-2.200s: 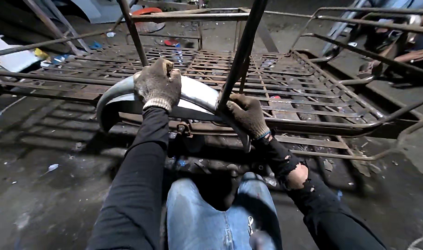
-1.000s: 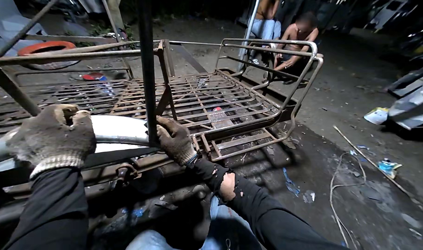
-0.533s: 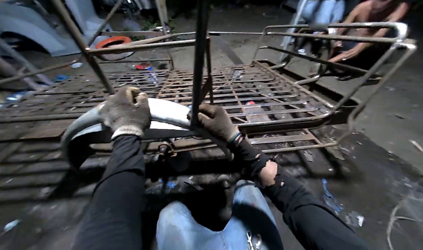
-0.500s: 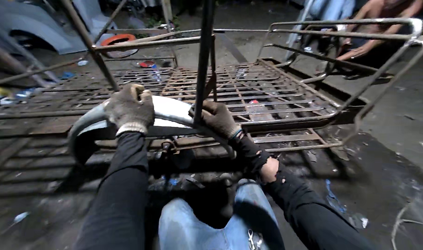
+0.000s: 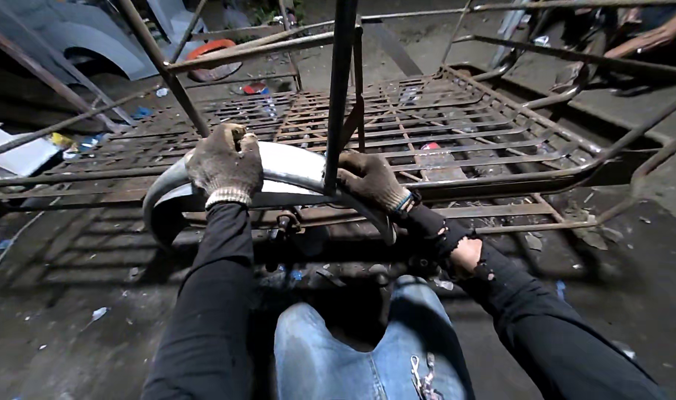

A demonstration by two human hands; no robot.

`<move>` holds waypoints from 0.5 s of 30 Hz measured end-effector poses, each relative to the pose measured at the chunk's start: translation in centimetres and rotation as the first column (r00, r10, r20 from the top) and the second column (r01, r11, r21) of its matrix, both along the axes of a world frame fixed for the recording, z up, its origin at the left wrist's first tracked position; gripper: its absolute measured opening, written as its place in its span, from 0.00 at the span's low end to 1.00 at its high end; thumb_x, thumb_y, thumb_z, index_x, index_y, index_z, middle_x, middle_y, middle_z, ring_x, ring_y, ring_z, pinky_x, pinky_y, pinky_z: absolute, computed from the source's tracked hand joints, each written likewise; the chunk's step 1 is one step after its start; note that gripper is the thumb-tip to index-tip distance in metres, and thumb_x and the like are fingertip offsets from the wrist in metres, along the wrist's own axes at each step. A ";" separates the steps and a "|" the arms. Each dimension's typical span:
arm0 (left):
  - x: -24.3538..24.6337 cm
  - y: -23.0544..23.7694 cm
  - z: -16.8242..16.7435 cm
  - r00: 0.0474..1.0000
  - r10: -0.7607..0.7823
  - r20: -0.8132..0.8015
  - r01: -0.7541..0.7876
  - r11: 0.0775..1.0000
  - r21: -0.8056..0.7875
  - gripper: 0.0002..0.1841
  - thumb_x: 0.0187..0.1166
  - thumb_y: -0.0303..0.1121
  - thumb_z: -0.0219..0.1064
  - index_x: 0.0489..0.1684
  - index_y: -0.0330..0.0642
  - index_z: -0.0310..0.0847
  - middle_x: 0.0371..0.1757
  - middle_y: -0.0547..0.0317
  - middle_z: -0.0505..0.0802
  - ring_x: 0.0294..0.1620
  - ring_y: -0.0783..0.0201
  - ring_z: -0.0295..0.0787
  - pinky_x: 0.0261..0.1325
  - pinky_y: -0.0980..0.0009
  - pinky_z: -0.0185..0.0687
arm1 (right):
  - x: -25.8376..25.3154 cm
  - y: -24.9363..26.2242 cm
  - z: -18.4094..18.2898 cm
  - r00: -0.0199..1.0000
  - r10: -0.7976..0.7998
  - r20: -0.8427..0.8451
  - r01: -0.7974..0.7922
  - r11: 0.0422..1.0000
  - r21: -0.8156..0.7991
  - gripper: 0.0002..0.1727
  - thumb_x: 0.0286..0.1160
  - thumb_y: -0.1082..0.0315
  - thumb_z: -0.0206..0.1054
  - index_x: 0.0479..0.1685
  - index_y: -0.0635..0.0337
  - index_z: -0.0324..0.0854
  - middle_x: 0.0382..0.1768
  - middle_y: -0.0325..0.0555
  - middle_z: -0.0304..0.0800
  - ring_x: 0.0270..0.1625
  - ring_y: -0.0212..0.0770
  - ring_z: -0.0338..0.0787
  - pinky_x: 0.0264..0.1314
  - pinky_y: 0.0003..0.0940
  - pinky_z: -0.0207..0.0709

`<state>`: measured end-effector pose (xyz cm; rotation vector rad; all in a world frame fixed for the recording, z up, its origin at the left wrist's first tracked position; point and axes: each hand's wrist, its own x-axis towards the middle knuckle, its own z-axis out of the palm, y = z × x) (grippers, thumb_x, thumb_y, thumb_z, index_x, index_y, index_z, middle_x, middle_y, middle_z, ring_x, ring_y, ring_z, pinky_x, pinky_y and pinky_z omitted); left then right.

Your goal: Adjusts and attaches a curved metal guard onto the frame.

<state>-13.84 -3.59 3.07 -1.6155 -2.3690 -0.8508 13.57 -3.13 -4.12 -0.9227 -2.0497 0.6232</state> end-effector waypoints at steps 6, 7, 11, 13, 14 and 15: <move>0.0 0.2 -0.2 1.000 0.019 -0.008 -0.019 1.000 0.006 0.21 0.82 0.53 0.56 0.63 0.57 0.85 0.57 0.51 0.94 0.63 0.45 0.89 0.68 0.33 0.72 | -0.1 -0.2 0.4 0.999 -0.014 -0.030 0.015 0.998 0.053 0.11 0.81 0.62 0.70 0.56 0.51 0.91 0.39 0.42 0.95 0.35 0.37 0.92 0.41 0.42 0.88; 0.0 0.2 -0.1 1.000 0.024 -0.007 -0.024 1.000 0.002 0.21 0.82 0.53 0.56 0.64 0.57 0.85 0.57 0.51 0.94 0.63 0.45 0.89 0.68 0.32 0.72 | 0.0 0.2 0.3 1.000 0.004 -0.030 -0.003 0.999 0.044 0.11 0.81 0.62 0.70 0.56 0.50 0.91 0.40 0.41 0.95 0.35 0.36 0.92 0.41 0.41 0.88; 0.1 0.1 -0.4 0.999 0.046 -0.011 -0.046 0.999 -0.019 0.21 0.82 0.53 0.55 0.65 0.59 0.84 0.57 0.52 0.94 0.63 0.45 0.89 0.66 0.32 0.73 | -1.7 1.9 -0.1 0.995 -0.059 -0.077 0.059 0.998 0.008 0.09 0.78 0.59 0.71 0.50 0.45 0.93 0.37 0.37 0.95 0.37 0.36 0.92 0.42 0.47 0.86; 0.3 0.1 -0.2 0.998 0.052 -0.017 -0.052 0.999 -0.009 0.21 0.82 0.54 0.55 0.65 0.59 0.84 0.57 0.52 0.94 0.64 0.46 0.89 0.66 0.33 0.73 | -1.4 -0.7 0.7 0.986 -0.150 -0.067 0.139 0.978 -0.154 0.10 0.82 0.56 0.67 0.49 0.47 0.91 0.32 0.40 0.91 0.29 0.37 0.89 0.32 0.44 0.84; 0.3 0.1 -0.2 0.998 0.059 -0.017 -0.059 0.998 -0.004 0.21 0.82 0.53 0.55 0.64 0.59 0.85 0.57 0.52 0.94 0.64 0.46 0.89 0.67 0.33 0.73 | -1.2 -2.1 0.5 0.980 -0.193 -0.052 0.178 0.960 -0.217 0.12 0.83 0.54 0.66 0.51 0.47 0.90 0.32 0.41 0.91 0.28 0.39 0.88 0.31 0.45 0.84; 0.4 0.1 -0.1 0.998 0.067 -0.017 -0.067 0.998 -0.001 0.21 0.82 0.53 0.55 0.64 0.59 0.85 0.57 0.53 0.94 0.63 0.47 0.89 0.66 0.33 0.74 | -1.3 -2.9 0.2 0.970 -0.237 -0.049 0.219 0.946 -0.238 0.13 0.83 0.52 0.65 0.52 0.46 0.90 0.33 0.42 0.91 0.28 0.41 0.88 0.31 0.46 0.84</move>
